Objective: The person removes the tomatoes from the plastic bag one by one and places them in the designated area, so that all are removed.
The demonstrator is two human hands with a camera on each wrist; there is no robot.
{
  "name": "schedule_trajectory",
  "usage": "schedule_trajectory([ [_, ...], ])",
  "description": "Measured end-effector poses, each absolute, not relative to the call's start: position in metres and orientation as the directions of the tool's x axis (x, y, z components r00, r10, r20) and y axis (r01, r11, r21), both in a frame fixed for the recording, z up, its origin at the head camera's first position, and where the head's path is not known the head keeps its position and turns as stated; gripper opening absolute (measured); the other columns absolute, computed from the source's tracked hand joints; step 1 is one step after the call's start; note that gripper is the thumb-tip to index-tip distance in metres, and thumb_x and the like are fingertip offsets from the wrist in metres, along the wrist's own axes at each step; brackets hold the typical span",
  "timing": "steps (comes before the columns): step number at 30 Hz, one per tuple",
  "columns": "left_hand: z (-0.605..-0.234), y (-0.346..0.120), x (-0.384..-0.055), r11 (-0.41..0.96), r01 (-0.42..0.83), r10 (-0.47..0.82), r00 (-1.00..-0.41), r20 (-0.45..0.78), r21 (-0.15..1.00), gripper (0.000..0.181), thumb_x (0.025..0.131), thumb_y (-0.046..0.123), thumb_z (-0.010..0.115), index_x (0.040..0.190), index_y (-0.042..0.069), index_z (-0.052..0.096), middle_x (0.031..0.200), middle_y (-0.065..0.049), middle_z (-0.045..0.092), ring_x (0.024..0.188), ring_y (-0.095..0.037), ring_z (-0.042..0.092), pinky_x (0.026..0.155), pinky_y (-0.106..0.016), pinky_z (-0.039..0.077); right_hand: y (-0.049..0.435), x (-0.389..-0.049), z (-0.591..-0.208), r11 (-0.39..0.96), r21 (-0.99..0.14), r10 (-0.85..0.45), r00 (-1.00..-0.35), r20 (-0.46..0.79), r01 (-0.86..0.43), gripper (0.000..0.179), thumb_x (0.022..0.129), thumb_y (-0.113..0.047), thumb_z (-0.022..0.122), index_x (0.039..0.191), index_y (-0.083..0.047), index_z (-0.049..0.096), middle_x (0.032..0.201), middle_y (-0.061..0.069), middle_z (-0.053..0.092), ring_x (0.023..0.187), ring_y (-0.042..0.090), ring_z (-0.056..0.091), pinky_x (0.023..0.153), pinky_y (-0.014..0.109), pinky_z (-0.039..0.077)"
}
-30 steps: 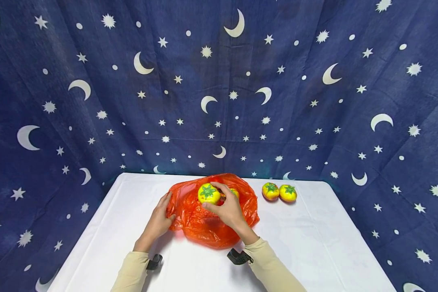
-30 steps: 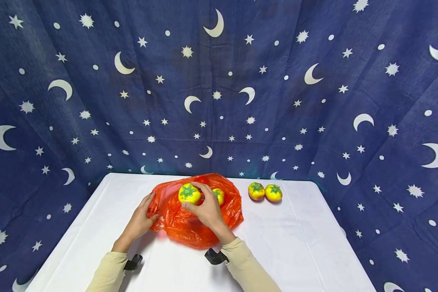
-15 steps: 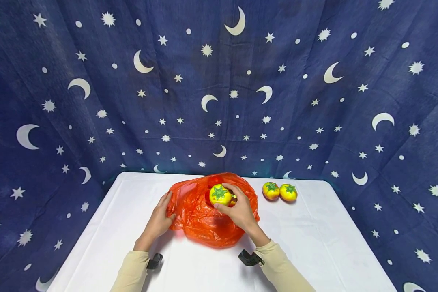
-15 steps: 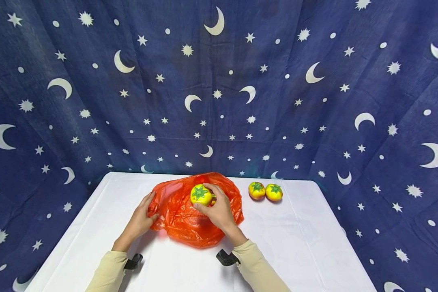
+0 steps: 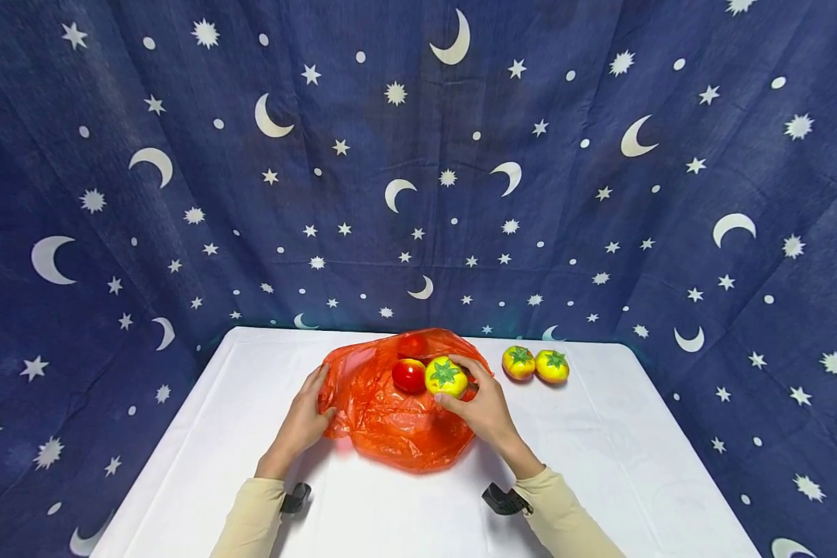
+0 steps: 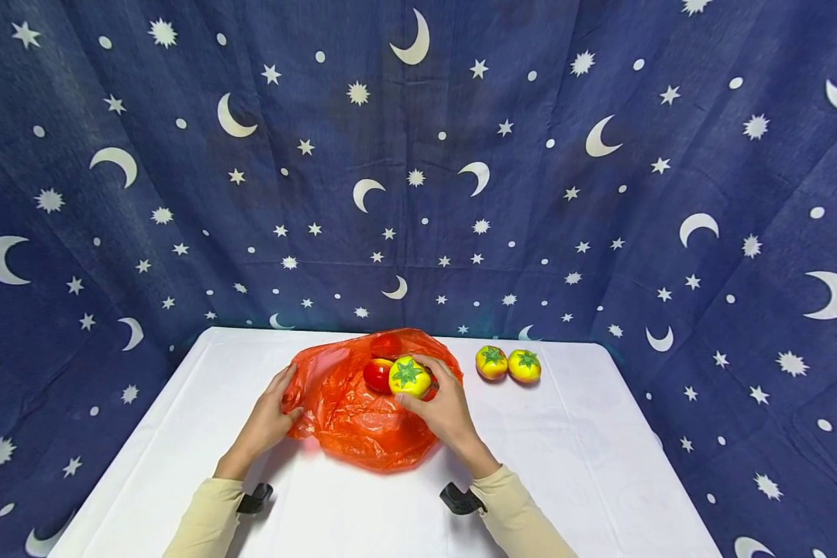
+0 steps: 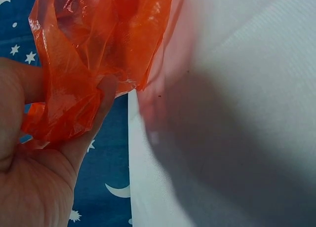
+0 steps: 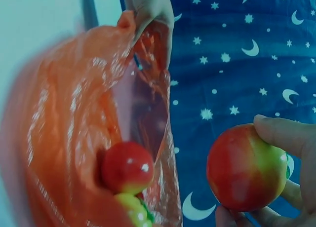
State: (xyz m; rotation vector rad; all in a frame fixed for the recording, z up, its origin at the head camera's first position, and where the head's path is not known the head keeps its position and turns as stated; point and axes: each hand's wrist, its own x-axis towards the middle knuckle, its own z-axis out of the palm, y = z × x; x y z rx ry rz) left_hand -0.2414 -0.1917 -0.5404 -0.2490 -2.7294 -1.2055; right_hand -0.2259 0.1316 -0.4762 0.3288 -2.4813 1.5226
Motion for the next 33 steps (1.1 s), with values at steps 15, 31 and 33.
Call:
schedule_trajectory([
  [15,-0.538,-0.191,-0.241,0.653,0.207,0.096,-0.977,0.192,0.728,0.086,0.081,-0.005,0.069,0.154,0.000,0.025,0.158,-0.022,0.028,0.142,-0.046,0.033,0.117,-0.056,0.028,0.170,-0.221,-0.487,0.447,-0.859,-0.031,-0.964,0.263,-0.249,0.065,0.074,-0.016,0.085,0.133,-0.014,0.059,0.135,0.009,0.060,0.120,0.029,0.059,0.097,0.042,0.052],
  [31,-0.537,-0.192,-0.242,0.668,0.204,0.099,-0.977,0.187,0.716,0.086,0.081,-0.005,0.068,0.155,0.000,0.024,0.157,-0.023,0.028,0.142,-0.047,0.033,0.116,-0.057,0.029,0.203,-0.228,-0.511,0.473,-0.871,0.084,-0.977,0.194,-0.133,0.065,0.076,-0.012,0.082,0.135,-0.008,0.056,0.140,0.012,0.056,0.127,0.031,0.055,0.102,0.046,0.049],
  [33,-0.537,-0.192,-0.242,0.667,0.205,0.098,-0.977,0.188,0.716,0.086,0.081,-0.005,0.068,0.155,0.000,0.024,0.157,-0.023,0.028,0.142,-0.047,0.034,0.115,-0.057,0.029,0.206,-0.230,-0.516,0.474,-0.872,0.094,-0.978,0.187,-0.121,0.066,0.075,-0.012,0.083,0.135,-0.008,0.056,0.139,0.014,0.057,0.127,0.031,0.055,0.102,0.047,0.049],
])
